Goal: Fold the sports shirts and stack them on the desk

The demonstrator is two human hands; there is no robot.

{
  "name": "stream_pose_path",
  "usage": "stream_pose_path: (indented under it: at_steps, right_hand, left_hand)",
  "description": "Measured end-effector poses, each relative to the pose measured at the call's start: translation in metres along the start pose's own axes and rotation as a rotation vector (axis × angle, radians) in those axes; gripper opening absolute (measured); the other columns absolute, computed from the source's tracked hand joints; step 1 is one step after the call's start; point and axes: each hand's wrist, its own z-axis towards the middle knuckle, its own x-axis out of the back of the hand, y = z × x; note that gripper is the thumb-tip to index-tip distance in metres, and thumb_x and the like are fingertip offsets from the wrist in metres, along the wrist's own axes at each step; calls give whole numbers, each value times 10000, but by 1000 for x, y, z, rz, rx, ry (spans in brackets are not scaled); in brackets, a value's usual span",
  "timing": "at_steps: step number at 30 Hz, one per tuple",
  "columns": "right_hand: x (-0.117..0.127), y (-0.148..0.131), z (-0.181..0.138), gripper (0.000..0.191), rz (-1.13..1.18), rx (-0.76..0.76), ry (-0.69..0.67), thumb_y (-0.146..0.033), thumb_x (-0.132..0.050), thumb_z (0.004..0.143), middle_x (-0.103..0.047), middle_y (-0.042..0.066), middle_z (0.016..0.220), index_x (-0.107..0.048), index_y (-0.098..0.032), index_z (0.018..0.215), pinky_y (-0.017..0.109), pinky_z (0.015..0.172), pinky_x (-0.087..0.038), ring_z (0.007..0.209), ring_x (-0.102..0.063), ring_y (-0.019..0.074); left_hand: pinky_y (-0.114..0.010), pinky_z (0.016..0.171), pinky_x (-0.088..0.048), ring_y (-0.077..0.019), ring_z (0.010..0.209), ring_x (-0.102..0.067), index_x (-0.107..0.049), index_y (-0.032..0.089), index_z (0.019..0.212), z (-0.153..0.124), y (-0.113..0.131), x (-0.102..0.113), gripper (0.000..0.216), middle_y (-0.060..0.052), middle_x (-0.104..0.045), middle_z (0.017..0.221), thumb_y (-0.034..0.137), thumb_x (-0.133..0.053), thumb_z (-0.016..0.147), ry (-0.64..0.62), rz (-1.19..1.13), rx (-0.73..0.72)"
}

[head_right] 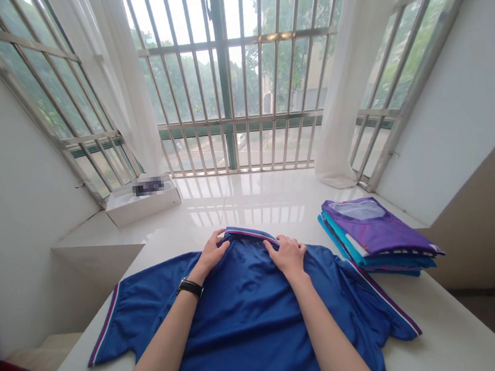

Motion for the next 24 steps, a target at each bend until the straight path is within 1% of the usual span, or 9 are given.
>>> stream_pose_path:
  at_steps: [2,4,7,10,14,16,18,21,24]
  right_hand:
    - [-1,3,2,475,80,-13,-50,-601,-555,858,-732,126,1019,-691,-206,1085,529,996,-334,1077,-626,329]
    - [-3,6,4,448,212,-4,-63,-575,-615,815,-739,113,1009,-694,-220,1077,552,1023,-313,1075,-634,333]
    - [-5,10,5,414,378,23,-57,-505,-675,764,-743,92,1018,-688,-235,1078,530,1040,-336,1083,-641,315]
    - [-3,13,7,447,495,65,-71,-494,-674,757,-739,77,1046,-665,-229,1117,422,989,-434,1066,-655,264]
    - [3,12,8,543,659,126,-101,-625,-575,811,-733,75,1071,-651,-199,1139,344,899,-503,1011,-667,238]
    - [6,11,9,576,705,145,-118,-681,-439,872,-738,70,1019,-677,-196,1074,343,863,-510,967,-667,239]
    - [8,10,9,605,725,155,-141,-709,-380,888,-738,56,901,-706,-204,946,347,825,-511,913,-660,248]
    - [10,10,8,575,746,171,-193,-724,-449,856,-716,32,768,-713,-216,800,351,768,-511,840,-644,257]
    - [11,10,7,531,791,193,-245,-695,-516,837,-717,22,777,-724,-206,829,346,747,-513,817,-642,250]
  left_hand:
    - [-313,850,-524,-224,972,-699,-548,106,1319,1,1,-1,514,-141,-743,1054,355,-631,878,-5,-236,65]
    - [-325,829,-524,-240,949,-696,-632,97,1214,1,1,-1,521,-146,-747,1023,468,-656,850,-10,-398,112]
    - [-331,821,-521,-253,929,-695,-719,109,1029,-1,3,2,487,-127,-757,978,535,-694,793,-47,-429,107]
    - [-333,859,-519,-251,976,-691,-709,123,1059,-3,6,9,506,-111,-756,1024,532,-722,763,-77,-469,94]
    - [-348,939,-499,-253,1069,-670,-666,141,1141,-8,14,18,544,-107,-742,1097,511,-748,750,-167,-624,47]
    - [-355,945,-496,-256,1072,-669,-658,154,1142,-10,16,21,542,-102,-742,1093,504,-764,741,-227,-696,29]
    - [-342,934,-493,-249,1056,-670,-658,165,1119,-11,18,24,515,-93,-742,1077,497,-768,740,-261,-720,21]
    - [-304,873,-492,-224,981,-677,-652,171,1093,-13,16,27,505,-67,-742,993,468,-799,712,-281,-710,29]
    - [-264,767,-483,-195,878,-672,-643,166,1119,-14,14,30,560,-45,-726,909,447,-837,676,-307,-669,41]
